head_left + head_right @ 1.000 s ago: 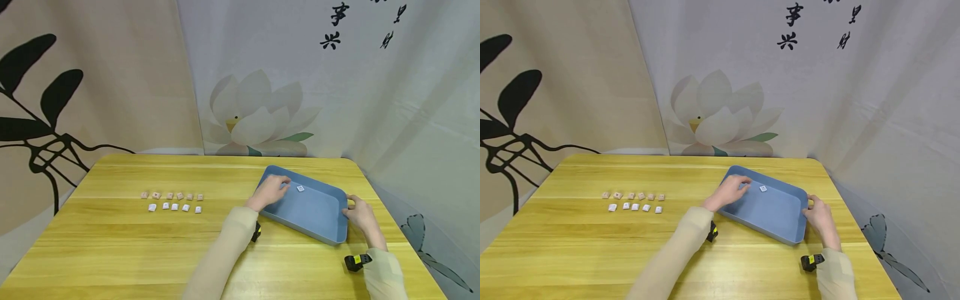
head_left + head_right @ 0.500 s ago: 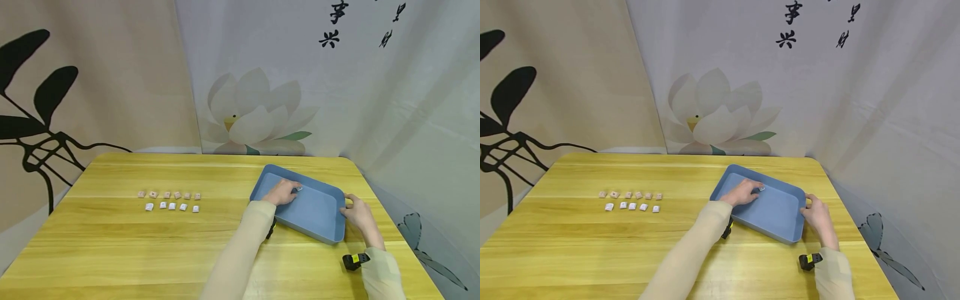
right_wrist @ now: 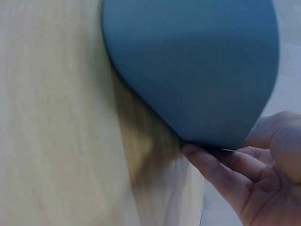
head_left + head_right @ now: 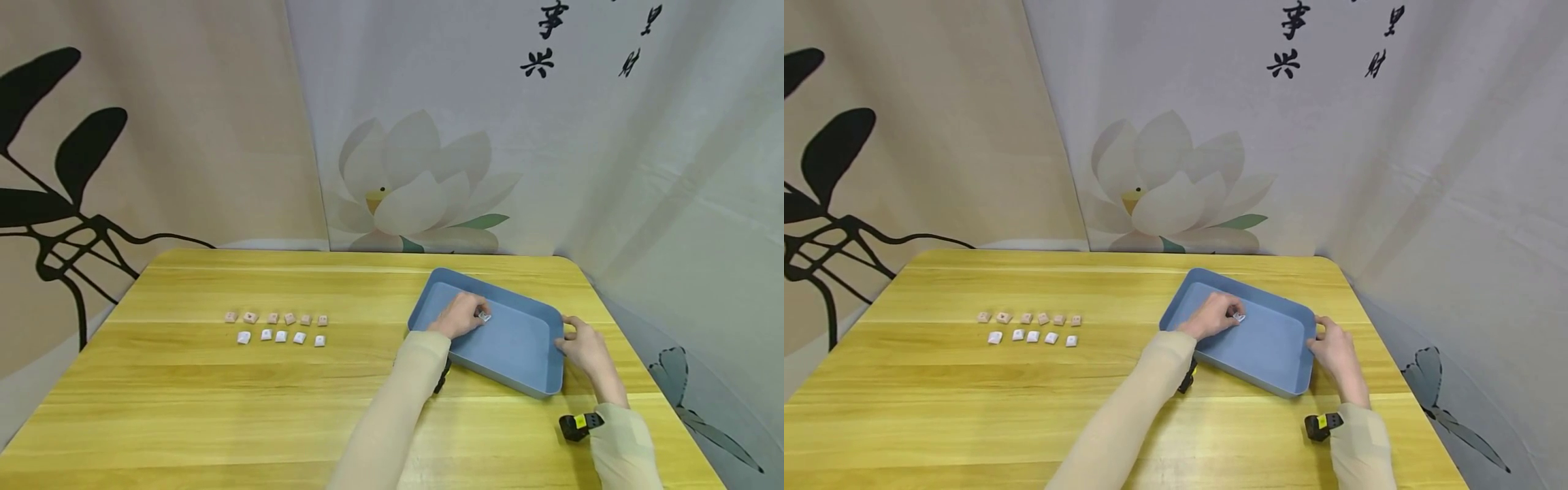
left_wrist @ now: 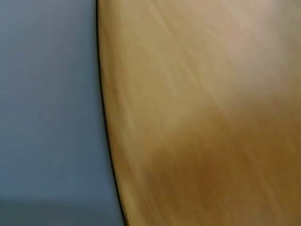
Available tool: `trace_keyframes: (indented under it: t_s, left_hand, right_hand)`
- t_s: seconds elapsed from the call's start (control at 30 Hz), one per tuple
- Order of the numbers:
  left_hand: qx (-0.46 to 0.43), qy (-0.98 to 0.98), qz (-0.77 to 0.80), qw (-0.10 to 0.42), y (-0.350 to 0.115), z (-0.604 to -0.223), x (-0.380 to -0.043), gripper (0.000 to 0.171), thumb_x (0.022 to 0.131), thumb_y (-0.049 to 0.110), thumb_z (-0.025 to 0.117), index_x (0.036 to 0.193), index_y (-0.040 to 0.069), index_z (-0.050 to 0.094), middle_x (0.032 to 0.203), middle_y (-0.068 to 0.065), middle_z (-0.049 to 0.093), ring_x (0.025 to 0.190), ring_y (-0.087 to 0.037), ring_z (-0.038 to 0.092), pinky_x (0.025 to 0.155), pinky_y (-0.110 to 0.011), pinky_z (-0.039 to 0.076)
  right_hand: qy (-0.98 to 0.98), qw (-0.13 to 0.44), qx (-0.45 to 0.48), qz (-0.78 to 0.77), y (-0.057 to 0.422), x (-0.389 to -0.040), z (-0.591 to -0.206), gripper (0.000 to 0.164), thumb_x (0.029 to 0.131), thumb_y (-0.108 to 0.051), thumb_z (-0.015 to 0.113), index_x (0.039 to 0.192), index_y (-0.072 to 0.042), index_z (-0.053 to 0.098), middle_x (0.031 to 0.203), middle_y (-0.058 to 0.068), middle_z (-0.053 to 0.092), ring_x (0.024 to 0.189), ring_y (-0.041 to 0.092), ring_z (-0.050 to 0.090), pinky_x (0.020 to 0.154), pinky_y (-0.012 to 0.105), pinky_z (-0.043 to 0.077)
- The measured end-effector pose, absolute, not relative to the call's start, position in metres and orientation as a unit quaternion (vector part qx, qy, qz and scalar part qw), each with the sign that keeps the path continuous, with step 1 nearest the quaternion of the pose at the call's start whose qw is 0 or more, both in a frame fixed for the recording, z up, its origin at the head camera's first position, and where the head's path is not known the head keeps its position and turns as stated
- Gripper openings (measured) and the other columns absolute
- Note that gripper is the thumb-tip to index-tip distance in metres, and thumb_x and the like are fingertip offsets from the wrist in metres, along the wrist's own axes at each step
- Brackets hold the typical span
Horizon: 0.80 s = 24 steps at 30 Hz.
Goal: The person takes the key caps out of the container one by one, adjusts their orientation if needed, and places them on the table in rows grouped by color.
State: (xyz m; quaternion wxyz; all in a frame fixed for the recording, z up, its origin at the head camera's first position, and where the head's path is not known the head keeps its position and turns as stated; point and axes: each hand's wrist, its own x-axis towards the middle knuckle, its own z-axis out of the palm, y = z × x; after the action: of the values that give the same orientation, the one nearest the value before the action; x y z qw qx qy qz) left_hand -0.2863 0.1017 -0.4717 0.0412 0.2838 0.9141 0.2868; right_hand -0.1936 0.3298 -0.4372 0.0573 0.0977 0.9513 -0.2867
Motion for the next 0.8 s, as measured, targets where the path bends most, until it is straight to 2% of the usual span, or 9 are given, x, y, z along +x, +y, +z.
trace_keyframes:
  t_s: [0.17,0.43,0.8]
  left_hand:
    - [0.310,0.910,0.274,0.036,0.096,-0.466,-0.285,0.012,0.087,0.019,0.069,0.099,0.017,0.070,0.093,0.003,0.069,0.082,-0.005,0.059,0.069,-0.014,0.046]
    - [0.365,0.893,0.264,-0.002,0.084,-0.445,-0.277,0.030,0.089,0.018,0.067,0.119,0.011,0.066,0.100,-0.001,0.068,0.087,-0.008,0.062,0.069,-0.011,0.047]
    - [0.388,0.882,0.264,-0.051,0.047,-0.433,-0.255,0.026,0.090,0.019,0.065,0.114,0.011,0.069,0.107,0.000,0.068,0.087,-0.009,0.064,0.069,-0.011,0.048]
  right_hand:
    - [0.953,0.057,0.094,-0.284,0.330,-0.194,-0.437,0.059,0.092,-0.006,0.052,0.142,0.012,0.028,0.126,0.042,0.047,0.116,0.052,0.051,0.085,0.052,0.052]
    - [0.953,0.050,0.093,-0.284,0.330,-0.193,-0.438,0.058,0.092,-0.006,0.052,0.142,0.012,0.029,0.125,0.041,0.048,0.116,0.051,0.051,0.085,0.051,0.053]
    - [0.953,0.050,0.092,-0.284,0.331,-0.193,-0.439,0.059,0.091,-0.006,0.052,0.142,0.012,0.029,0.124,0.041,0.048,0.115,0.051,0.052,0.083,0.051,0.053]
